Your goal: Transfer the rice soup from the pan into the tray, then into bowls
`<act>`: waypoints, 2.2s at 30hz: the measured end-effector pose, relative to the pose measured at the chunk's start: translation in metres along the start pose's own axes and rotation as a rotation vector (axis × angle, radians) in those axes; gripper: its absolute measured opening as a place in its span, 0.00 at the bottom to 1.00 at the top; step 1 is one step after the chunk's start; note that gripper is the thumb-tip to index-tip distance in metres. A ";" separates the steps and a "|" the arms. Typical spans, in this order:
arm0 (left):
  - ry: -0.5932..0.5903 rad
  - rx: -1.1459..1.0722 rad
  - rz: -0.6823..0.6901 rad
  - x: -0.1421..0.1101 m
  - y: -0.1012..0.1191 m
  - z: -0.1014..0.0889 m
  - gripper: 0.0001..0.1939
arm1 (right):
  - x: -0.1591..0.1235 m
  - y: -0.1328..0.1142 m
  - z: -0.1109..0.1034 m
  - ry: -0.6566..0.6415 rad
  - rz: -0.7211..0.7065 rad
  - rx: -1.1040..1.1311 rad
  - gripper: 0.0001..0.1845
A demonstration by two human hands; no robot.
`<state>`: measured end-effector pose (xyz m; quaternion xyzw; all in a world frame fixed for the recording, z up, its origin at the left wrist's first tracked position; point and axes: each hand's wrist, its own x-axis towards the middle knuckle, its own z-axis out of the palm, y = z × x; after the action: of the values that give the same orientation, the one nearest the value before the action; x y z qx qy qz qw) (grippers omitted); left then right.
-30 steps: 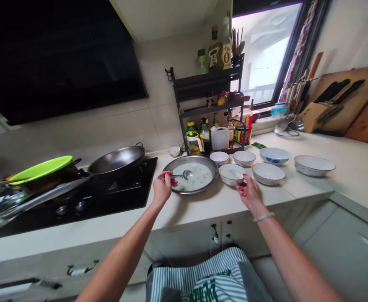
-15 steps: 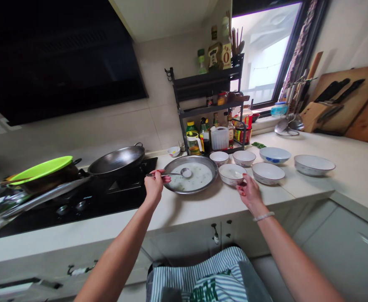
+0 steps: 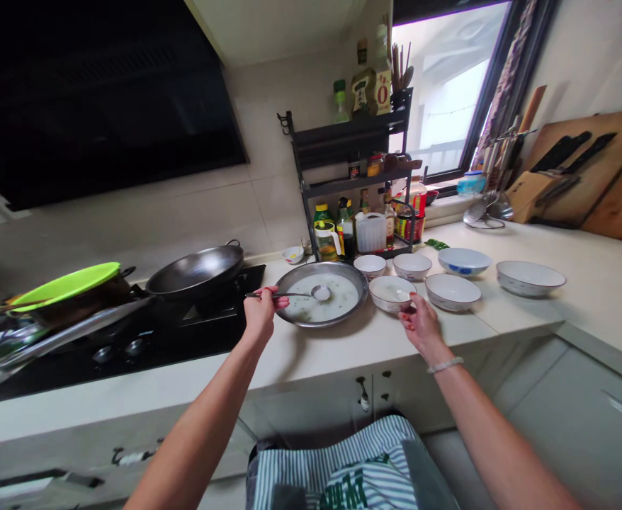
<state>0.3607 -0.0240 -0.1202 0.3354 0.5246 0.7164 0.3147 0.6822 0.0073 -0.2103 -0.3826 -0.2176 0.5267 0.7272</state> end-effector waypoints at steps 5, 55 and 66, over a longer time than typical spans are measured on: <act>0.004 -0.004 -0.032 -0.004 0.005 0.005 0.08 | -0.001 -0.001 0.001 -0.008 -0.006 0.007 0.22; -0.839 0.305 0.904 -0.077 0.006 0.082 0.14 | -0.003 -0.001 0.002 -0.014 -0.005 0.005 0.20; -0.282 0.166 0.352 -0.014 -0.003 0.022 0.16 | -0.002 -0.001 0.002 -0.024 -0.007 0.022 0.21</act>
<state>0.3871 -0.0222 -0.1205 0.5430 0.4660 0.6609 0.2264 0.6810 0.0059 -0.2082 -0.3676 -0.2219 0.5312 0.7304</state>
